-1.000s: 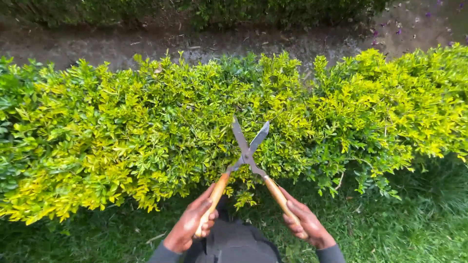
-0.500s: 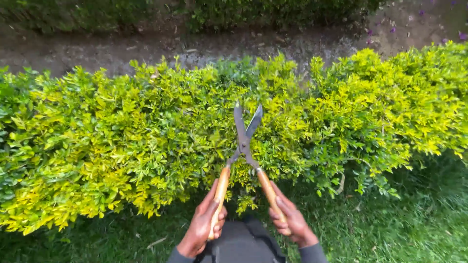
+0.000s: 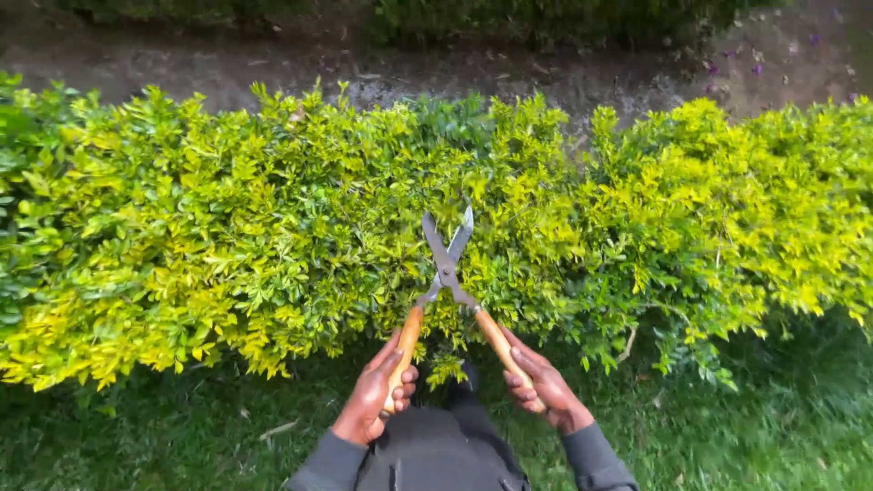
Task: Trimming a garden hedge using manual hedge shears at a steady pace.
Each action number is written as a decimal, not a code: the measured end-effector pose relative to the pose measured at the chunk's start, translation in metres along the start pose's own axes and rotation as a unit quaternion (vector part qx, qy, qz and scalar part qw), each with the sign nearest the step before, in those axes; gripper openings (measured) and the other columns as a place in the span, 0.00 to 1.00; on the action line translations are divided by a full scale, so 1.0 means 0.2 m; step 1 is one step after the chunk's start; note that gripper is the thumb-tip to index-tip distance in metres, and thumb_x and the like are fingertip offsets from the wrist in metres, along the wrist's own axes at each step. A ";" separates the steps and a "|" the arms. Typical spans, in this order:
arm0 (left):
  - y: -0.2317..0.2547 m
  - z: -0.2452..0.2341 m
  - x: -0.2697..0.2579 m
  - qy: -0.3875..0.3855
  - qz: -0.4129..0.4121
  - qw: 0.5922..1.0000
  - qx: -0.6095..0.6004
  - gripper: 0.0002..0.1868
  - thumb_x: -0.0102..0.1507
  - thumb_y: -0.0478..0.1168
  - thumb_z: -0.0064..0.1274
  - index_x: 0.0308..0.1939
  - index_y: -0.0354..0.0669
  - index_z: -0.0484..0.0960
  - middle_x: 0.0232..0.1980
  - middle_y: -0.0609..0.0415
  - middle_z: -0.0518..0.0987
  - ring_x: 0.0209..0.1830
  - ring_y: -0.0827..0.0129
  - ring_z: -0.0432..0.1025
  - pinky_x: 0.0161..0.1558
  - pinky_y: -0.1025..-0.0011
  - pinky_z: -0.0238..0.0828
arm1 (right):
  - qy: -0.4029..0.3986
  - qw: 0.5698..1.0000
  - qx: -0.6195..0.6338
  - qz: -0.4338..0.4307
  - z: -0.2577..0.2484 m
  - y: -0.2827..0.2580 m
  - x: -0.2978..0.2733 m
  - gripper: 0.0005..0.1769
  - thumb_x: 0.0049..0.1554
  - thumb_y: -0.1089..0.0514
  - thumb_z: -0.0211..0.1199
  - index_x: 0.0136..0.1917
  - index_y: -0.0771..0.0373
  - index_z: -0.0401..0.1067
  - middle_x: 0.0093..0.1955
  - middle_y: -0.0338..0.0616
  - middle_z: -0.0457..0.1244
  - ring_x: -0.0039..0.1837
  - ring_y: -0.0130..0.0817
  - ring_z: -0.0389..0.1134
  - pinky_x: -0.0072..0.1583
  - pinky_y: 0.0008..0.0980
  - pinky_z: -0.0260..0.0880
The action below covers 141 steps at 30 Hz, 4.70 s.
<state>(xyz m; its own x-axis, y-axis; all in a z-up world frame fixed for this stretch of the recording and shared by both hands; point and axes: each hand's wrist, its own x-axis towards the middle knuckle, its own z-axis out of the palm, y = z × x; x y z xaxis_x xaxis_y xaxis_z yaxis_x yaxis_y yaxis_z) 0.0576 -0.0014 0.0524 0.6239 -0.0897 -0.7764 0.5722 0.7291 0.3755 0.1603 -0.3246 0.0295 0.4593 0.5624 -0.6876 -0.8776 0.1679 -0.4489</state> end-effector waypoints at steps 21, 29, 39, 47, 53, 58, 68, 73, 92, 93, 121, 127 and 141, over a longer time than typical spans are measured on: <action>-0.28 0.36 -0.30 0.058 0.046 0.996 0.043 0.37 0.77 0.46 0.39 0.91 0.80 0.52 0.31 0.52 0.67 0.18 0.72 0.57 0.18 0.72 0.56 | 0.000 0.998 -0.054 0.025 -0.09 -0.11 -0.25 0.43 0.67 0.47 0.57 0.92 0.35 0.49 0.31 0.39 0.55 0.23 0.20 0.48 0.21 0.21 0.51; -0.32 0.27 -0.09 0.109 0.083 0.990 -0.020 0.38 0.75 0.48 0.45 0.90 0.77 0.57 0.31 0.55 0.65 0.19 0.75 0.55 0.17 0.75 0.53 | -0.069 0.997 -0.017 0.041 -0.11 -0.03 0.03 0.41 0.70 0.47 0.54 0.93 0.33 0.47 0.33 0.35 0.53 0.27 0.19 0.49 0.25 0.18 0.48; -0.32 0.31 -0.12 0.072 0.067 0.995 -0.015 0.37 0.75 0.47 0.45 0.90 0.74 0.60 0.31 0.54 0.67 0.20 0.75 0.54 0.21 0.75 0.52 | -0.111 0.992 0.037 0.053 -0.31 -0.13 -0.05 0.40 0.72 0.52 0.50 0.93 0.34 0.46 0.33 0.37 0.51 0.26 0.21 0.51 0.23 0.20 0.54; -0.30 0.21 0.00 0.071 0.126 0.989 -0.028 0.39 0.75 0.46 0.45 0.91 0.70 0.55 0.32 0.55 0.67 0.20 0.77 0.57 0.19 0.77 0.54 | -0.114 0.992 -0.009 0.053 -0.23 -0.14 0.16 0.41 0.71 0.48 0.53 0.93 0.34 0.46 0.33 0.34 0.51 0.27 0.19 0.50 0.25 0.17 0.49; -0.24 0.16 0.10 0.054 0.137 0.989 -0.019 0.39 0.75 0.46 0.44 0.91 0.69 0.55 0.32 0.56 0.68 0.21 0.77 0.57 0.21 0.78 0.53 | -0.135 0.989 -0.042 0.044 -0.25 -0.25 0.25 0.41 0.71 0.49 0.54 0.93 0.34 0.46 0.34 0.35 0.53 0.28 0.18 0.50 0.26 0.17 0.52; -0.34 0.46 0.21 0.104 0.141 0.983 -0.062 0.35 0.79 0.48 0.37 0.90 0.83 0.52 0.28 0.58 0.72 0.16 0.77 0.60 0.15 0.77 0.58 | -0.086 0.993 -0.071 -0.023 0.16 -0.11 0.15 0.40 0.70 0.42 0.50 0.93 0.36 0.49 0.29 0.30 0.58 0.24 0.17 0.50 0.22 0.20 0.47; -0.37 0.29 0.16 -0.011 0.114 0.986 -0.124 0.43 0.72 0.48 0.51 0.90 0.77 0.53 0.32 0.56 0.71 0.17 0.79 0.60 0.14 0.82 0.55 | -0.023 0.999 -0.025 0.031 -0.02 -0.06 0.14 0.41 0.67 0.45 0.57 0.91 0.28 0.51 0.33 0.33 0.54 0.26 0.18 0.48 0.24 0.17 0.42; -0.27 0.34 0.15 -0.018 0.180 0.980 -0.084 0.39 0.75 0.49 0.45 0.91 0.77 0.52 0.33 0.59 0.68 0.20 0.80 0.58 0.17 0.80 0.55 | -0.058 0.997 0.039 -0.019 0.14 -0.01 0.17 0.40 0.71 0.45 0.51 0.92 0.25 0.45 0.31 0.34 0.52 0.26 0.20 0.51 0.24 0.19 0.48; -0.24 0.20 0.13 -0.075 0.068 0.994 -0.039 0.38 0.76 0.45 0.44 0.90 0.71 0.56 0.34 0.56 0.67 0.21 0.79 0.57 0.17 0.83 0.54 | 0.027 0.996 -0.076 -0.033 -0.10 -0.23 -0.21 0.40 0.69 0.46 0.55 0.92 0.33 0.53 0.33 0.34 0.53 0.27 0.18 0.49 0.24 0.18 0.50; -0.19 0.19 0.16 -0.075 0.071 0.994 -0.028 0.38 0.76 0.44 0.43 0.91 0.71 0.54 0.34 0.56 0.66 0.21 0.79 0.58 0.17 0.83 0.54 | 0.008 0.996 -0.081 -0.045 -0.10 -0.24 -0.18 0.40 0.69 0.47 0.54 0.92 0.35 0.52 0.33 0.33 0.54 0.28 0.18 0.51 0.24 0.17 0.52; -0.27 0.07 -0.18 -0.125 -0.045 0.990 0.055 0.37 0.75 0.44 0.47 0.90 0.71 0.60 0.33 0.53 0.67 0.18 0.79 0.56 0.16 0.82 0.55 | 0.145 0.973 -0.177 0.023 -0.28 -0.08 -0.74 0.41 0.66 0.44 0.57 0.90 0.32 0.58 0.33 0.44 0.60 0.25 0.25 0.52 0.23 0.25 0.55; -0.41 0.25 0.06 -0.151 -0.033 0.986 0.061 0.41 0.74 0.47 0.47 0.91 0.72 0.52 0.33 0.55 0.65 0.19 0.80 0.55 0.16 0.82 0.52 | 0.112 0.985 -0.121 -0.048 -0.35 0.09 -0.47 0.41 0.67 0.47 0.58 0.91 0.38 0.54 0.33 0.41 0.62 0.27 0.24 0.57 0.23 0.24 0.55; -0.48 0.26 0.19 -0.178 -0.051 0.977 -0.103 0.42 0.71 0.41 0.54 0.87 0.80 0.60 0.30 0.51 0.74 0.19 0.73 0.68 0.14 0.81 0.61 | -0.071 0.977 0.196 0.037 -0.64 0.30 -0.17 0.40 0.66 0.46 0.60 0.84 0.10 0.53 0.37 0.42 0.61 0.25 0.23 0.52 0.22 0.24 0.48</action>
<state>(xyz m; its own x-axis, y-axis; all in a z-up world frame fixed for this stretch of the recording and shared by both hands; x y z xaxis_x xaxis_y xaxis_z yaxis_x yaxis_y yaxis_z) 0.0537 -0.1107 0.0136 0.7361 -0.3720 -0.5654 0.5442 0.8221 0.1676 0.1092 -0.4376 -0.0467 0.3933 0.6861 -0.6120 -0.9057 0.4036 -0.1296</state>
